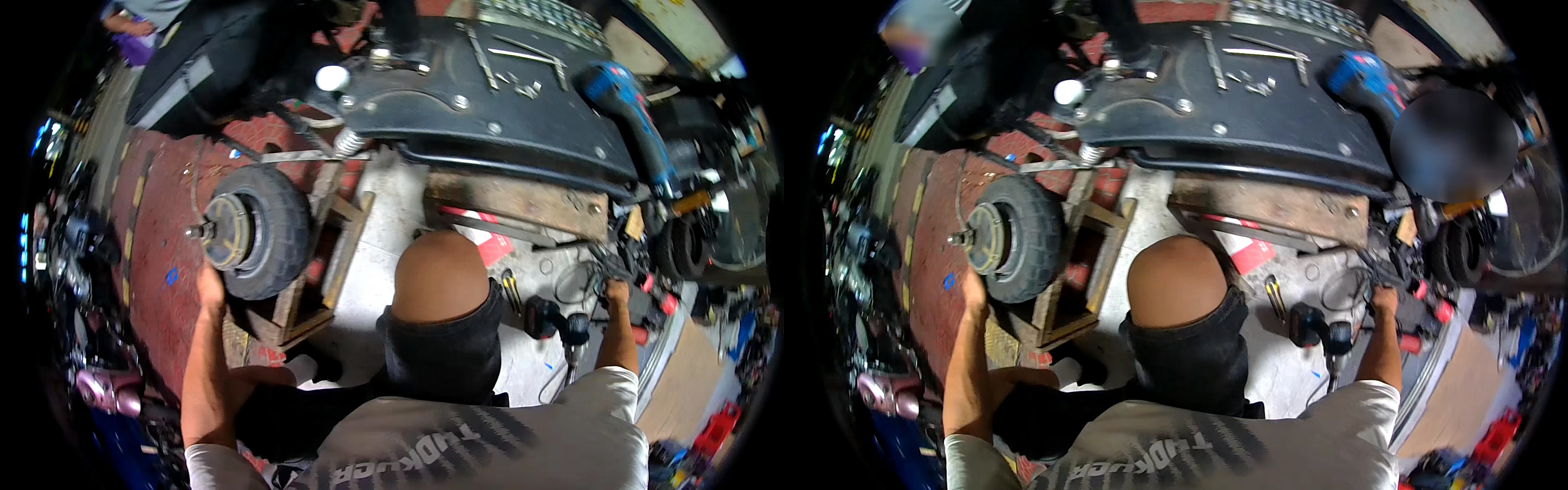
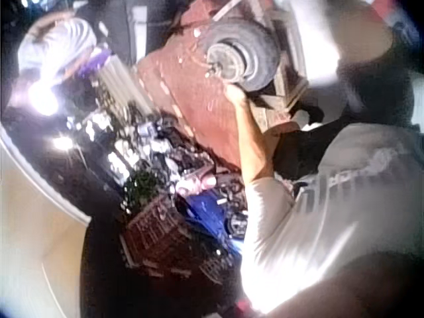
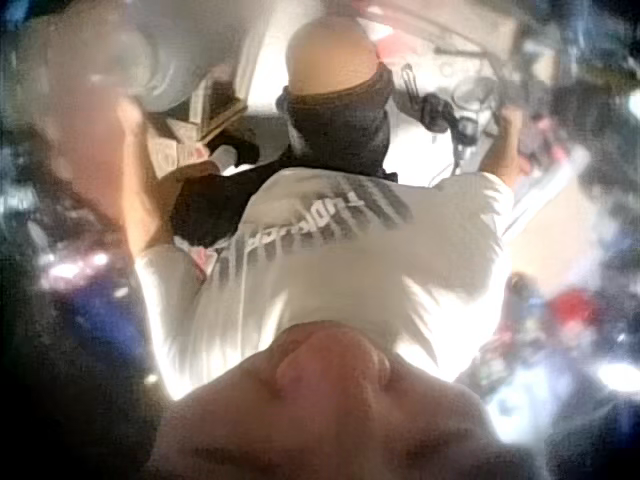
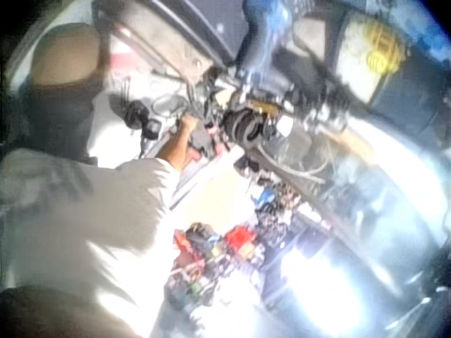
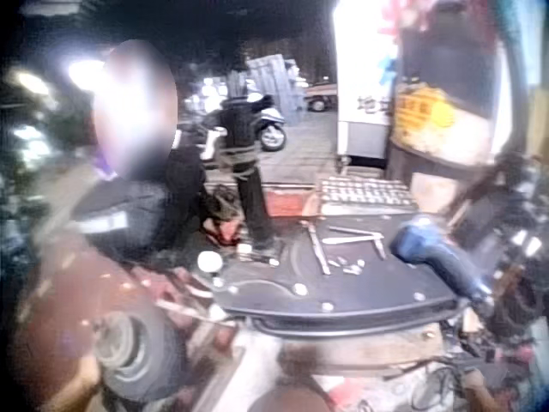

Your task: The person removes a tire from a hub motor by hand using tire irons and a wood block while sitting on a stool.

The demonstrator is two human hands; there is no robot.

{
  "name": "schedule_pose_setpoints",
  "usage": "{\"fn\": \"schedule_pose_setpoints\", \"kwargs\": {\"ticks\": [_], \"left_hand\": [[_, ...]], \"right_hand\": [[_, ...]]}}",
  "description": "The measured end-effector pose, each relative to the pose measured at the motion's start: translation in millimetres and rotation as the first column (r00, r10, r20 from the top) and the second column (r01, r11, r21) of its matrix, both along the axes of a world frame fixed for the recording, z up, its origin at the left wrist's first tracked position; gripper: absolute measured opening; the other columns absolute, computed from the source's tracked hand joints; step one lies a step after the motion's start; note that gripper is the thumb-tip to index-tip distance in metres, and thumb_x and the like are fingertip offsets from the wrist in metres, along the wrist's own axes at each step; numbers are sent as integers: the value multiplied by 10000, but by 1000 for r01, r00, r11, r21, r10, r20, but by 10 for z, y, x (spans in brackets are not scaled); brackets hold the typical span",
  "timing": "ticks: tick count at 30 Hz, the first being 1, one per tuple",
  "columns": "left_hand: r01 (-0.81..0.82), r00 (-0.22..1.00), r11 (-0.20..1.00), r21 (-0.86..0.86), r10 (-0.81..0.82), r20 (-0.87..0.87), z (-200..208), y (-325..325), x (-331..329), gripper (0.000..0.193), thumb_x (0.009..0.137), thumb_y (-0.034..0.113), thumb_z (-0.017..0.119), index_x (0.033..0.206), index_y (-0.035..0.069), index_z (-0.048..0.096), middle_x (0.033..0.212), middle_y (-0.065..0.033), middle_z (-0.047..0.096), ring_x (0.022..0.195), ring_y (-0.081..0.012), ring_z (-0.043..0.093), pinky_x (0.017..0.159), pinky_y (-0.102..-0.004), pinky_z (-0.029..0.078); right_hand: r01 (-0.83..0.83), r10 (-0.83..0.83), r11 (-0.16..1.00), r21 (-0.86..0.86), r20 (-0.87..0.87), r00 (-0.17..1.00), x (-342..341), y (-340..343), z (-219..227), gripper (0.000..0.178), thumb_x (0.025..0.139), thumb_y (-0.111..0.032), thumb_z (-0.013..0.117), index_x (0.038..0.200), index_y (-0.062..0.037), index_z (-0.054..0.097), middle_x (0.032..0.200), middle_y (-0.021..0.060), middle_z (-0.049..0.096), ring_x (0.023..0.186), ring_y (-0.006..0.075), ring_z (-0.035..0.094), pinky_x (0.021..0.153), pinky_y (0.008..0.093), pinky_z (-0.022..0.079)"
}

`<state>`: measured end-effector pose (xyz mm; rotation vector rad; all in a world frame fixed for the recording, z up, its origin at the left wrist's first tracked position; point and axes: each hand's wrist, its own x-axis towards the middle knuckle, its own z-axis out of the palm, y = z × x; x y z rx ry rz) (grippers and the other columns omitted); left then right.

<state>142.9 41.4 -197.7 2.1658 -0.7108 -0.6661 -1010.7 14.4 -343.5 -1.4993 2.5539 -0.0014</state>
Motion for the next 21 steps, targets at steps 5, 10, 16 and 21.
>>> {"fn": "schedule_pose_setpoints", "kwargs": {"ticks": [5,10,16,21], "left_hand": [[-231,970,968,97,221,102,759,606,-332,764,1106,579,414,1449,-72,620,1416,-176,673,1303,-259,596,1111,-420,439],[-223,974,973,56,220,51,390,759,-633,701,1118,528,447,1380,-83,669,1286,-124,722,1192,-215,619,1067,-395,462],[-347,938,925,157,340,67,677,749,-1089,731,1083,598,488,1479,-2,619,1458,-117,653,1343,-232,571,1140,-390,407],[-344,932,922,175,313,181,612,1095,-1002,615,1041,518,497,1348,25,699,1242,-101,733,1145,-225,637,1007,-404,473]], "right_hand": [[-314,439,764,564,-97,893,790,-835,-480,355,996,-322,533,1225,-192,772,1202,153,779,1114,338,753,976,471,584],[408,-410,908,100,6,912,794,-1298,-35,573,866,-401,708,1180,77,694,1080,261,782,969,357,796,871,433,623],[492,-463,850,190,-179,868,942,-1841,565,969,906,-618,711,1553,30,393,1598,269,452,1462,452,487,1201,514,446],[420,-363,874,244,-246,899,686,-2200,395,714,1005,-475,622,1479,45,504,1537,214,553,1406,372,577,1072,480,540]]}}
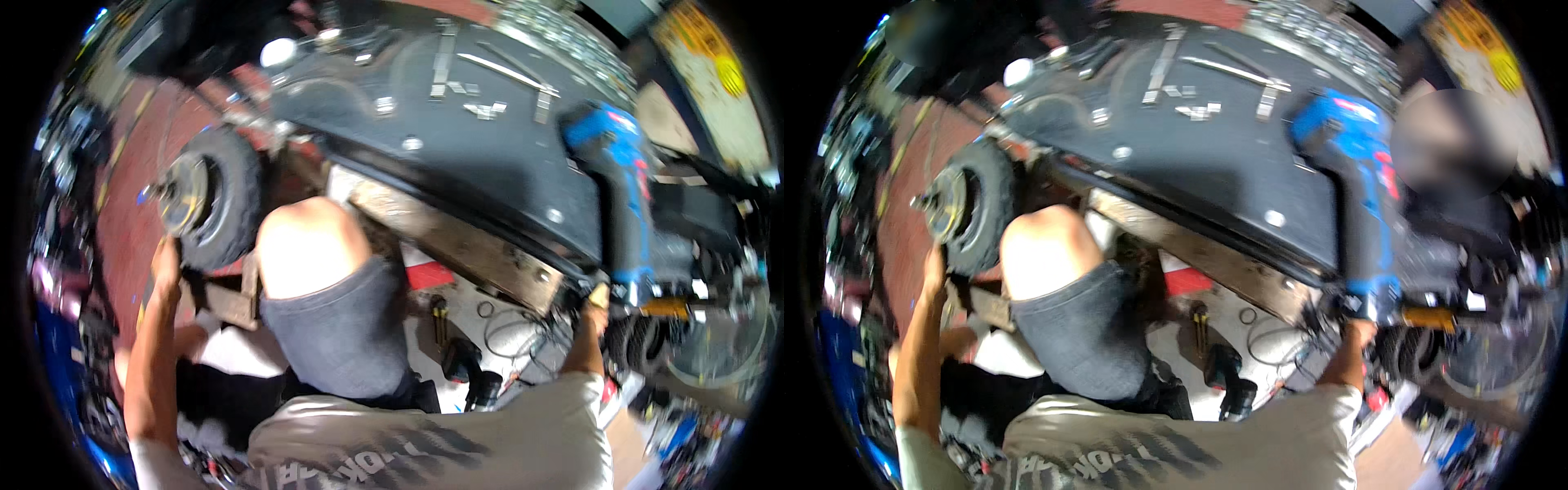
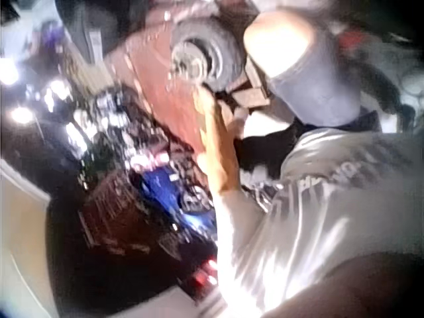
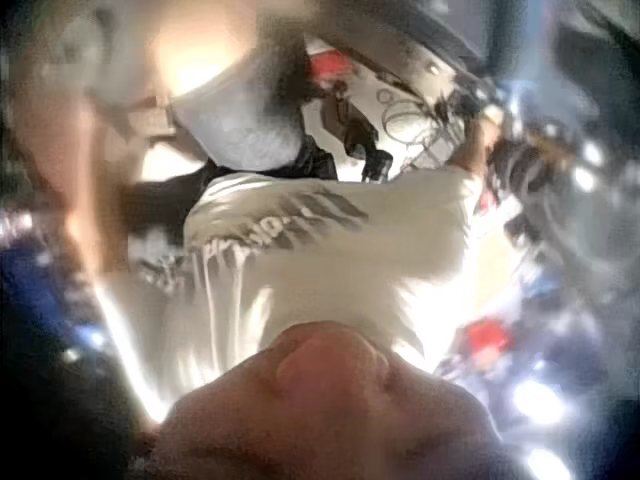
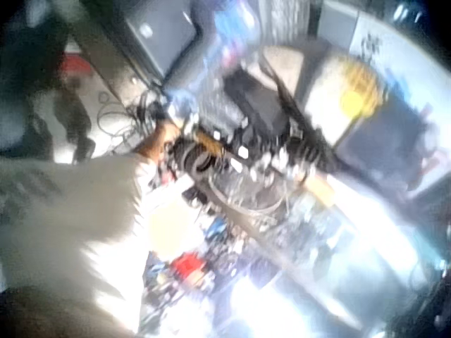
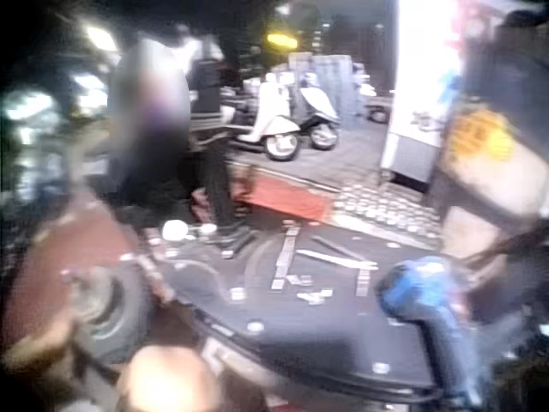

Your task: The person removes a tire from a hub motor by hand using tire irons and a wood block while sitting on a stool.

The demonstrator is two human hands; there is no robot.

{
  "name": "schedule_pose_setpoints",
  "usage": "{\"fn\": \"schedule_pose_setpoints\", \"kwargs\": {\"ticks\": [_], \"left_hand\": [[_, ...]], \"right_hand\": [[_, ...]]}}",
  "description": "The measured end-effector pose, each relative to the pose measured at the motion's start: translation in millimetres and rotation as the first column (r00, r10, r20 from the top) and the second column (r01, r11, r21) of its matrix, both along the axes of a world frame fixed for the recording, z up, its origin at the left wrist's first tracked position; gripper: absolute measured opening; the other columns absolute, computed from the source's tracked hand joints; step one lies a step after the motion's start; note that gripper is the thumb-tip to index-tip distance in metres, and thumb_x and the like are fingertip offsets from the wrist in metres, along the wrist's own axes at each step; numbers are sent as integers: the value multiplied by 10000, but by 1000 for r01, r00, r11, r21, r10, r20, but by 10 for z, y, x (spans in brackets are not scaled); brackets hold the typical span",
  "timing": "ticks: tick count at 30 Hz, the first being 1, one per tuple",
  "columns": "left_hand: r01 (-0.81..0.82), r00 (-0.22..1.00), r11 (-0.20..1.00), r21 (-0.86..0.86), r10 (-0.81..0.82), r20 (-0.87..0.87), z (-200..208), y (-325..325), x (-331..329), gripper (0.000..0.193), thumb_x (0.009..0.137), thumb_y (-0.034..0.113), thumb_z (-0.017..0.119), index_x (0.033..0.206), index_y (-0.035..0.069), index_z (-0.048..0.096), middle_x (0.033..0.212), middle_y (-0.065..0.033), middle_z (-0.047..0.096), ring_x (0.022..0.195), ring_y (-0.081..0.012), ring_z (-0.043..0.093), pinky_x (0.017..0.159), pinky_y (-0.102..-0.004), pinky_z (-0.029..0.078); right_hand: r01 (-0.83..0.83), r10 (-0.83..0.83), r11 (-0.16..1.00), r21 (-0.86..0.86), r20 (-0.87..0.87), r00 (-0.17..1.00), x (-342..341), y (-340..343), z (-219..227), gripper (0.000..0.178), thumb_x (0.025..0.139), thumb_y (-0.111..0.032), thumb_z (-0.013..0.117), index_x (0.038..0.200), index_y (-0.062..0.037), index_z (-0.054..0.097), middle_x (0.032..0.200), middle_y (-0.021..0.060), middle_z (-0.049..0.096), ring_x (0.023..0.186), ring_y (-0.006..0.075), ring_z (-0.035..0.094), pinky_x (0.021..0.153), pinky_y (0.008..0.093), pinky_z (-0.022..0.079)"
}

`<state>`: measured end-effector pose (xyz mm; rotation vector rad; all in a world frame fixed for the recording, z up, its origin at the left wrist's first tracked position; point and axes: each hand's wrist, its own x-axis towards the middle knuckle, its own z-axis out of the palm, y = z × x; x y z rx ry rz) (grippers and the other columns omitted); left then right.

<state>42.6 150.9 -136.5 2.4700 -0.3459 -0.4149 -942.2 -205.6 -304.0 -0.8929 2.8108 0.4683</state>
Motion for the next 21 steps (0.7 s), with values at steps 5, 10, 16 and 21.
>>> {"fn": "schedule_pose_setpoints", "kwargs": {"ticks": [5,10,16,21], "left_hand": [[7,999,994,111,-3,-34,173,-532,-387,780,1021,597,475,1348,-82,678,1320,-237,713,1234,-346,646,1054,-463,467],[-54,984,999,6,54,-169,449,-705,-649,832,988,664,539,1307,-83,717,1301,-219,732,1205,-314,680,1029,-431,491],[-4,971,998,69,20,-238,817,-699,-767,724,999,593,595,1231,-80,729,1197,-211,741,1052,-331,706,878,-475,543],[106,931,993,53,-81,-356,1007,-731,-733,617,1008,515,606,1269,-34,714,1204,-214,725,958,-354,731,758,-493,605]], "right_hand": [[-269,268,962,44,43,963,-968,-191,-463,633,949,-474,689,1334,26,637,1421,218,647,1329,362,641,1040,489,558],[-434,418,898,71,171,892,-1451,-140,-766,563,892,-472,756,1190,6,770,1305,222,742,1251,353,705,1008,498,577],[-544,554,802,-246,647,524,-1216,598,-905,394,1011,-417,582,1014,-64,756,933,81,722,865,295,685,834,426,564],[571,-106,814,-108,938,329,-1072,1099,-520,103,772,-266,636,748,-174,594,629,5,548,548,228,516,489,376,367]]}}
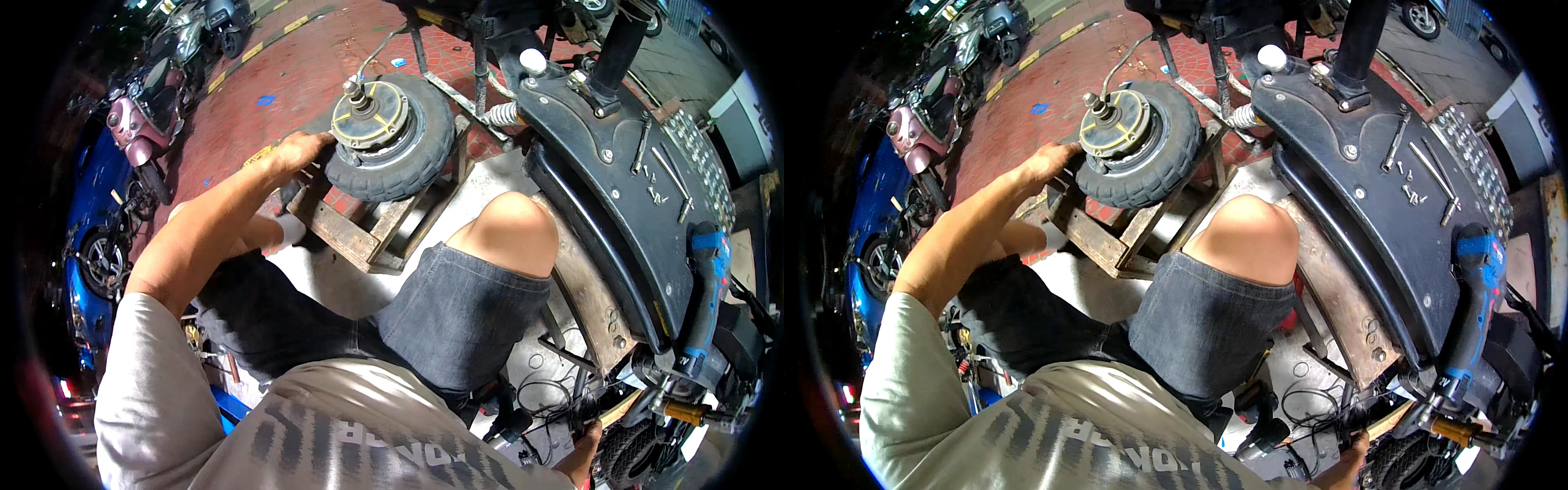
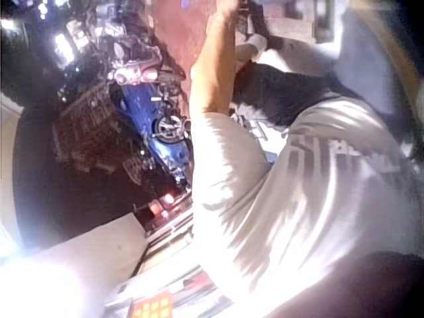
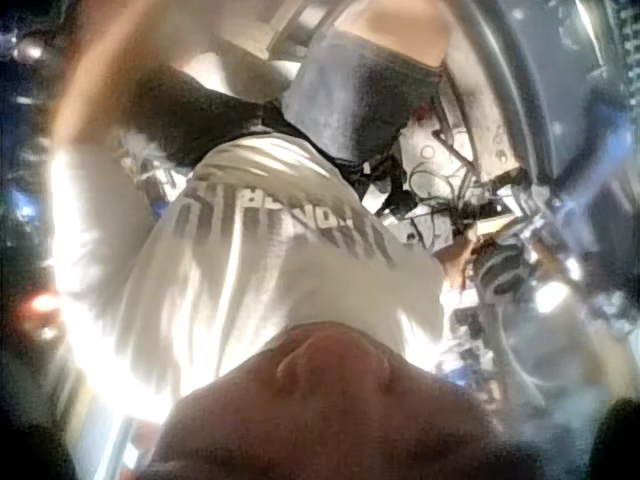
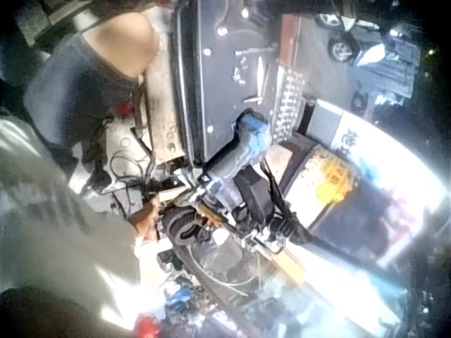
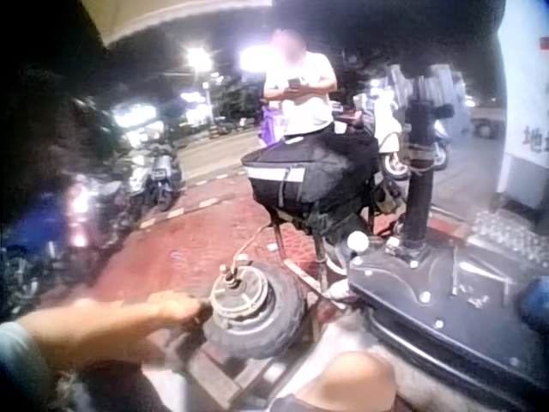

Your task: The person removes a tire from a hub motor by hand using tire irons and a wood block while sitting on a stool.

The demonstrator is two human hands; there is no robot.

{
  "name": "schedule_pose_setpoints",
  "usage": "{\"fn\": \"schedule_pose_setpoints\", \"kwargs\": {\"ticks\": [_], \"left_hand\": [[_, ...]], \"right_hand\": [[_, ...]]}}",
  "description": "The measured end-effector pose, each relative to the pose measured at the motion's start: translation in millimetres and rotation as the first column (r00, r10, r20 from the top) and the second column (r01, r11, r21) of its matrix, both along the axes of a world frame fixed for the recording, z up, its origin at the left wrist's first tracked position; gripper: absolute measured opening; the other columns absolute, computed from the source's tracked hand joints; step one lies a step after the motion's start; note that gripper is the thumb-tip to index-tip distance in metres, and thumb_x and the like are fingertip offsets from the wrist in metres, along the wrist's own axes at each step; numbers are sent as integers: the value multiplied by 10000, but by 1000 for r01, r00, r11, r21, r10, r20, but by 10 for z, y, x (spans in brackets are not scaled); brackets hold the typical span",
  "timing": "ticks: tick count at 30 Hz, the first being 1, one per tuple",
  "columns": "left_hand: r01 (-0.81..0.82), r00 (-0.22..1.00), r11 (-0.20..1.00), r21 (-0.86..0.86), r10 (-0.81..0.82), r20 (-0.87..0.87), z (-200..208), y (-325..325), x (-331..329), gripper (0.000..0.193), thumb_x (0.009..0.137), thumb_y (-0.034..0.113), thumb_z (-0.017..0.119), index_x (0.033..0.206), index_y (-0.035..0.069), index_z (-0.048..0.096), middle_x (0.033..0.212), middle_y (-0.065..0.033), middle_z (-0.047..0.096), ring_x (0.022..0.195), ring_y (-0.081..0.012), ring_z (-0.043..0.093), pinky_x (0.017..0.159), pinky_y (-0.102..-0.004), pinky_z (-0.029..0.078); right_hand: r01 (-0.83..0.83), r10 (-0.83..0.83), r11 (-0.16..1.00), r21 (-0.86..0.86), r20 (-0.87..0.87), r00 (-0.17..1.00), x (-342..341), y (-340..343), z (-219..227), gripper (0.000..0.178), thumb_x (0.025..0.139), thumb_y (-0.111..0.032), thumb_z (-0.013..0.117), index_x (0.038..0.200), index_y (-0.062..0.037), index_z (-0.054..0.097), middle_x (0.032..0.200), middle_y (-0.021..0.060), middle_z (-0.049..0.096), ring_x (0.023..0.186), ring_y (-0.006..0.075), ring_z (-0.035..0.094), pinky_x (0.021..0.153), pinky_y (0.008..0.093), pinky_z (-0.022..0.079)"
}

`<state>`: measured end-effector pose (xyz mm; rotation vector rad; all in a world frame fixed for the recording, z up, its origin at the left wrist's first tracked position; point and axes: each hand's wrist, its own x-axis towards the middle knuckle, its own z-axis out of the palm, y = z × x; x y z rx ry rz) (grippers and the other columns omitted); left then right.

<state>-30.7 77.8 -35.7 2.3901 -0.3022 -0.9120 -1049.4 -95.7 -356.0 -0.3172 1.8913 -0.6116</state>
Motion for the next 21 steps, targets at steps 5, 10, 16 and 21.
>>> {"fn": "schedule_pose_setpoints", "kwargs": {"ticks": [5,10,16,21], "left_hand": [[215,976,975,54,-216,9,171,-178,188,535,1015,451,532,1272,29,736,1226,-146,738,938,-302,718,743,-443,587],[418,877,908,-31,-394,274,307,-99,502,675,916,400,643,1480,32,596,1411,-216,641,1260,-337,625,998,-440,538],[719,556,695,5,-580,595,537,-500,73,1171,838,644,808,1650,-33,304,1594,-320,447,1510,-420,431,1271,-495,327],[673,635,723,-156,-456,624,473,-756,70,1116,803,685,813,1520,-83,436,1386,-324,617,1329,-430,608,1135,-511,468]], "right_hand": [[195,-157,973,-126,261,953,40,519,664,195,714,-327,713,768,-194,582,668,8,564,623,247,569,553,409,449],[295,-276,956,1,351,895,664,807,1233,248,731,-333,751,904,-194,641,804,-14,668,728,234,647,715,436,520],[539,-392,826,-163,520,759,1246,1206,1826,421,826,-444,770,1120,-148,711,907,14,702,781,211,685,624,377,540],[548,-188,765,-338,697,692,2317,1370,2645,613,930,-491,673,1308,-12,619,1073,168,672,860,250,648,684,362,526]]}}
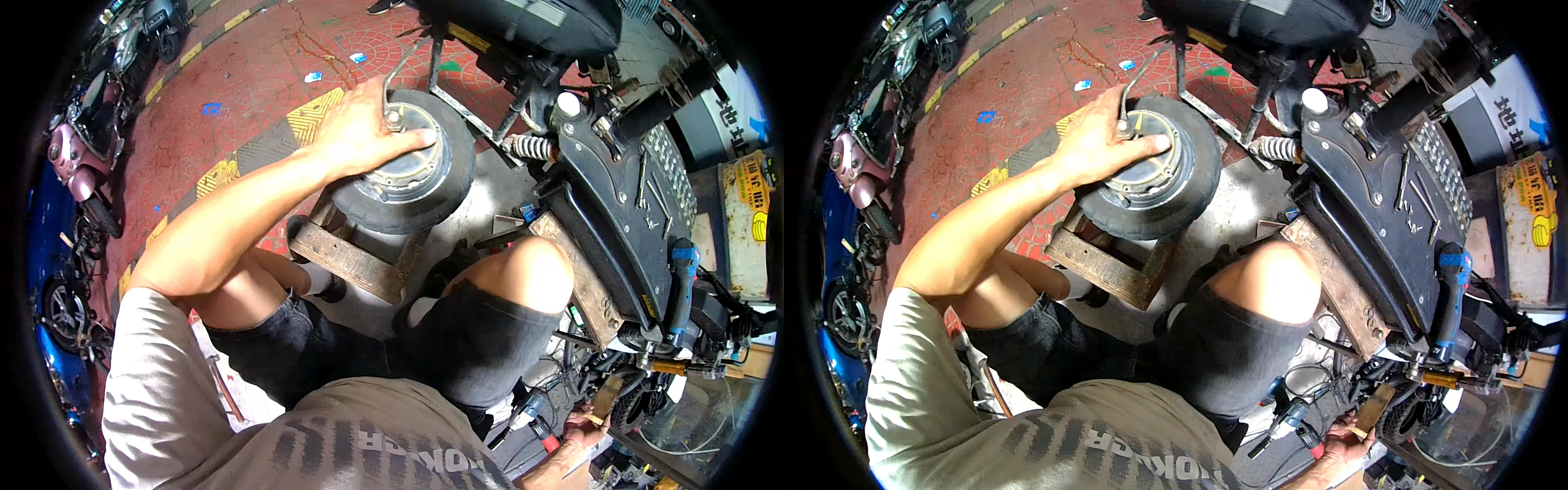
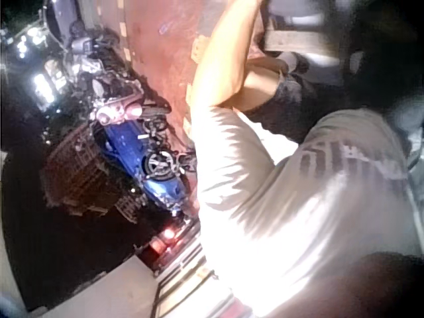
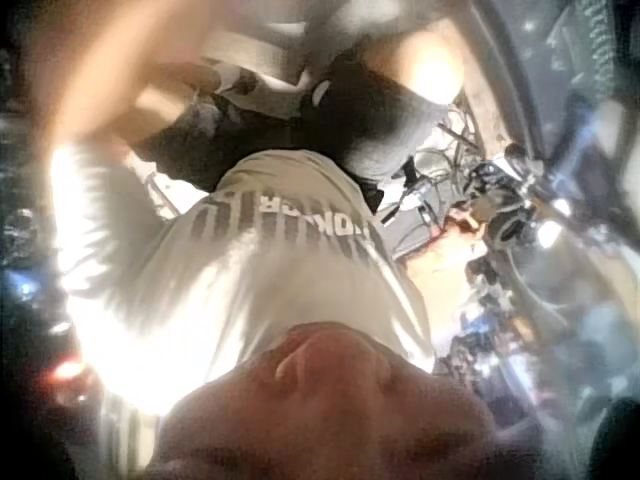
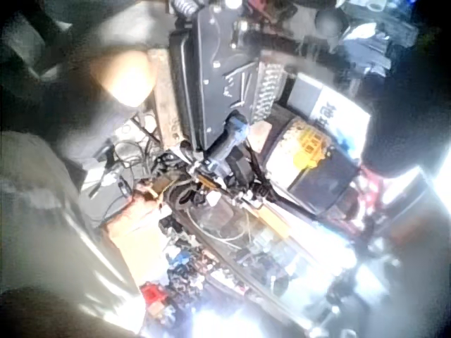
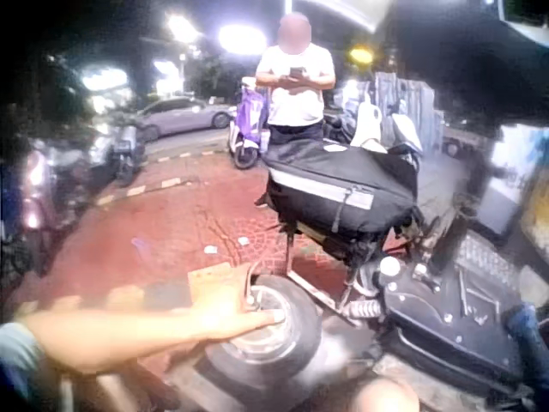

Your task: The person removes a tire from a hub motor by hand using tire irons and a wood block while sitting on a stool.

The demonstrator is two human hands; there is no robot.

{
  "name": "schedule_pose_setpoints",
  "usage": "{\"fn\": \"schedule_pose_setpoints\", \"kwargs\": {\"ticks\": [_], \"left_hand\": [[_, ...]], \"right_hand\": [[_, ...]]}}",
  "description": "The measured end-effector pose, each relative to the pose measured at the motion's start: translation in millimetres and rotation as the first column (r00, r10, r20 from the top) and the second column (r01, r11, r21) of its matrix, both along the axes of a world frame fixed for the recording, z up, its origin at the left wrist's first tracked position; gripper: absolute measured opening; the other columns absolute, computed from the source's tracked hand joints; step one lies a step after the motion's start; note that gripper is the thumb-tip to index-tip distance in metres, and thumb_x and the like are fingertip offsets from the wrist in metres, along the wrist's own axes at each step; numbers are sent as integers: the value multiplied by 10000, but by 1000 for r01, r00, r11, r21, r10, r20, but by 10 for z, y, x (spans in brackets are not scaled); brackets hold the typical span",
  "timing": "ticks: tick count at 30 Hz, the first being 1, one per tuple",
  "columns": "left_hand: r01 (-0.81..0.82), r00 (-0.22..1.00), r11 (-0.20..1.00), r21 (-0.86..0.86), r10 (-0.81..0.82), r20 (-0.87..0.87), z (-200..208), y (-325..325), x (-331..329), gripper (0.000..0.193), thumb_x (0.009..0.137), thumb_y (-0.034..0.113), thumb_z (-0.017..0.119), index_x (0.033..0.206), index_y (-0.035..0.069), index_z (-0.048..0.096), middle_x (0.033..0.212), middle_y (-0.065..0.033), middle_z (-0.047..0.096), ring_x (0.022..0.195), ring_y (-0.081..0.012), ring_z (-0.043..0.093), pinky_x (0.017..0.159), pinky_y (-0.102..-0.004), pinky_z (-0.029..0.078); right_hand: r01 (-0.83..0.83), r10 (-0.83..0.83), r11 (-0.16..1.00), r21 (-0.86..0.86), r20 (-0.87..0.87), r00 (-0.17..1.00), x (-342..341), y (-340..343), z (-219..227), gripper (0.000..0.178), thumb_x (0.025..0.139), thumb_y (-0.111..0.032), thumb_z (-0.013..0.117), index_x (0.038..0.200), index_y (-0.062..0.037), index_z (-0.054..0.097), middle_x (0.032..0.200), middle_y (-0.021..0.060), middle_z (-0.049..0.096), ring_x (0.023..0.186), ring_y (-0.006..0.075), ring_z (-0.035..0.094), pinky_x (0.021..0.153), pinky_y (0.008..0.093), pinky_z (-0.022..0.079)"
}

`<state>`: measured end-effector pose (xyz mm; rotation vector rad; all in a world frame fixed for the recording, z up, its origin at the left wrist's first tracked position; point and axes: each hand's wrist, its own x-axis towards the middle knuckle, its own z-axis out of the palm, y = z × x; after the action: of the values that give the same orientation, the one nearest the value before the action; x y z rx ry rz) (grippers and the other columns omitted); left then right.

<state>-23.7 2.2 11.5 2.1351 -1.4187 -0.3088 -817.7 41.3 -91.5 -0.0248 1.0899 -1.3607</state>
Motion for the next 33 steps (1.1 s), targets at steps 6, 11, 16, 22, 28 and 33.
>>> {"fn": "schedule_pose_setpoints", "kwargs": {"ticks": [6,11,16,22,28,33], "left_hand": [[27,994,994,-103,-16,108,-278,-26,181,865,772,592,820,1228,-101,577,1081,-293,743,1083,-455,720,1005,-546,544],[-19,999,998,-65,20,29,-185,-18,99,830,784,540,830,1268,-74,551,1053,-289,742,1053,-469,722,951,-544,557],[-36,999,999,-31,37,19,-76,-11,99,816,768,551,818,1246,-67,583,1100,-285,751,1078,-455,730,977,-522,560],[-10,1000,1000,27,10,-7,116,46,144,803,770,561,798,1248,-61,624,1116,-275,756,1094,-434,731,982,-508,565],[43,998,996,83,-40,-37,150,2,212,821,730,537,808,1272,-58,652,1114,-269,761,1095,-430,733,979,-498,574],[62,995,997,51,-58,-81,231,-38,356,699,709,528,798,1126,-32,757,1086,-262,774,1073,-412,745,978,-493,566]], "right_hand": [[-69,125,864,-499,79,989,1594,305,843,691,936,-262,739,1444,68,407,1304,187,535,939,217,513,733,341,447],[-241,141,786,-570,-214,967,2550,710,1231,748,851,-169,786,1469,64,435,1339,177,536,993,243,540,822,368,486],[-468,139,723,-508,-556,819,2759,890,1370,823,816,-158,825,1542,-50,451,1365,130,586,1252,303,570,966,413,523],[-507,201,859,70,-957,208,1719,593,1476,932,762,92,648,1629,-1,319,1460,132,517,1306,247,525,1096,385,464],[-815,-84,543,200,-953,-290,2094,190,1865,687,679,69,566,1359,55,471,1252,172,546,1228,290,544,1131,416,402],[-801,-215,450,396,-822,-527,2255,-265,1485,454,747,52,613,1192,50,524,1024,269,466,1004,514,480,994,475,445]]}}
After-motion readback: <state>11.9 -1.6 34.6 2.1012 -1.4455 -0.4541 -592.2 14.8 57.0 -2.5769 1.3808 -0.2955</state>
